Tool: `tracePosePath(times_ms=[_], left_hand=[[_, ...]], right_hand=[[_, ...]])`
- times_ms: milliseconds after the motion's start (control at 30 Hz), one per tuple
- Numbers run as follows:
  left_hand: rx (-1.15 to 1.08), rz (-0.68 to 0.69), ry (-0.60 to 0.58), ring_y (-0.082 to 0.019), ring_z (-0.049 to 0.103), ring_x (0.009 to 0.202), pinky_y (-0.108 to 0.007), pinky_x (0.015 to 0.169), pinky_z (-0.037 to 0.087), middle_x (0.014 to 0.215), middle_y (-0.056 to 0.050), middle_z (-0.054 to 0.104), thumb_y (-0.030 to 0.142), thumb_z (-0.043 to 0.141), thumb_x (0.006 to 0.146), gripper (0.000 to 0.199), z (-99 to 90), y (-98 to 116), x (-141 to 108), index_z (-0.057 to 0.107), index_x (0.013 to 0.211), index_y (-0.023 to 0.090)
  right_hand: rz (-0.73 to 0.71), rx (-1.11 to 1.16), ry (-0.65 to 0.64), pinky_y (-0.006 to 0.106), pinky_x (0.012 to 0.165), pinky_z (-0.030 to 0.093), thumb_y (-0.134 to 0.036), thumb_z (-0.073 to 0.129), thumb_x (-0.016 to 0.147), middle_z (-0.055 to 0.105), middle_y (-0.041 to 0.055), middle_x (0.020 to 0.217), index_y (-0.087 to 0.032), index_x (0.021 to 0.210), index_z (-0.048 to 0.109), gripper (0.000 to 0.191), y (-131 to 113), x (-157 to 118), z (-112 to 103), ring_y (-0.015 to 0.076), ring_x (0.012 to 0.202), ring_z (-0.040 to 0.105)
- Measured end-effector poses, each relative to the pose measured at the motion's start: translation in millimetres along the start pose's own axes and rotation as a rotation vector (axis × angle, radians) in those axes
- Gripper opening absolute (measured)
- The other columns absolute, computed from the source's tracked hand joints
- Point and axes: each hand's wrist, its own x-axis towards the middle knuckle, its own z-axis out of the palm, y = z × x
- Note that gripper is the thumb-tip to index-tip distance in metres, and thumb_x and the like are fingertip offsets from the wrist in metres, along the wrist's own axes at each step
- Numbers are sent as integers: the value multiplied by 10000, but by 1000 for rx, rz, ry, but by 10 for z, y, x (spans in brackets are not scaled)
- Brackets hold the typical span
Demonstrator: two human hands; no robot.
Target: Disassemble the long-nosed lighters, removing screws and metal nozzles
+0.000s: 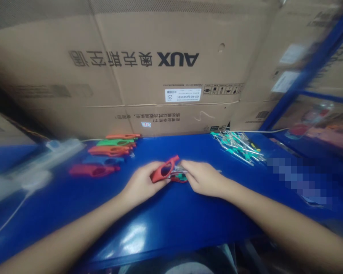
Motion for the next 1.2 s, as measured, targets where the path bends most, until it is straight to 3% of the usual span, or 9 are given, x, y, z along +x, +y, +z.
tracePosePath(times_ms=[167,267,500,567,633,700,800,967,1200], left_hand=[[183,16,-65,-230,693,916,-320,808,520,1055,-34,748,375,770,784,362,-20,-53,32,702,1107,224],[213,18,-89,-216,691,869,-297,767,511,1008,-27,752,356,730,816,300,-28,-38,45,708,1084,224],[197,-19,-128,-225,705,873,-316,791,530,1014,-21,757,323,753,769,375,-134,-81,79,690,1126,227],[211,2,-133,-234,707,896,-329,812,538,1039,-28,756,338,760,762,391,-180,-101,85,697,1134,232],[246,41,-143,-255,704,973,-353,865,539,1124,-40,746,375,775,755,469,-236,-106,86,685,1199,254],[293,82,-167,-282,683,1081,-383,942,524,1232,-50,717,430,794,742,576,-299,-93,85,652,1281,281],[362,111,-176,-302,640,1182,-416,1015,494,1324,-63,671,505,792,745,648,-372,-52,82,616,1331,291],[317,137,-124,-265,659,1071,-382,905,537,1255,-80,663,432,688,851,478,-363,8,47,579,1277,243],[275,196,-247,-223,624,1002,-341,893,515,1177,-83,622,283,550,935,316,-262,76,-11,544,1246,222]], right_hand=[[-61,20,27,275,672,364,-333,541,976,707,65,1057,-203,1047,573,151,38,26,77,202,868,638],[-68,27,48,263,642,340,-280,548,962,708,55,982,-200,947,578,87,58,38,92,182,809,622],[-23,80,339,270,668,377,-278,506,943,699,42,914,-211,981,570,100,292,21,-219,167,731,602],[97,-21,418,282,661,373,-345,476,965,703,64,923,-209,986,582,173,450,41,-341,187,745,612],[377,-126,488,292,645,364,-370,478,951,711,83,919,-207,1007,592,206,658,64,-456,217,773,630],[679,-204,448,296,656,377,-424,479,944,724,99,946,-214,1022,617,263,909,69,-556,244,851,653],[851,-216,412,312,647,395,-394,511,914,722,155,1017,-188,1020,667,279,1297,28,-654,293,930,669],[958,-219,358,333,743,473,-356,603,854,683,180,1122,-159,1111,699,338,1718,-66,-674,296,1011,657],[901,-271,392,360,904,476,-224,549,858,513,215,1262,-97,1312,604,474,1844,-101,-640,265,960,662]])
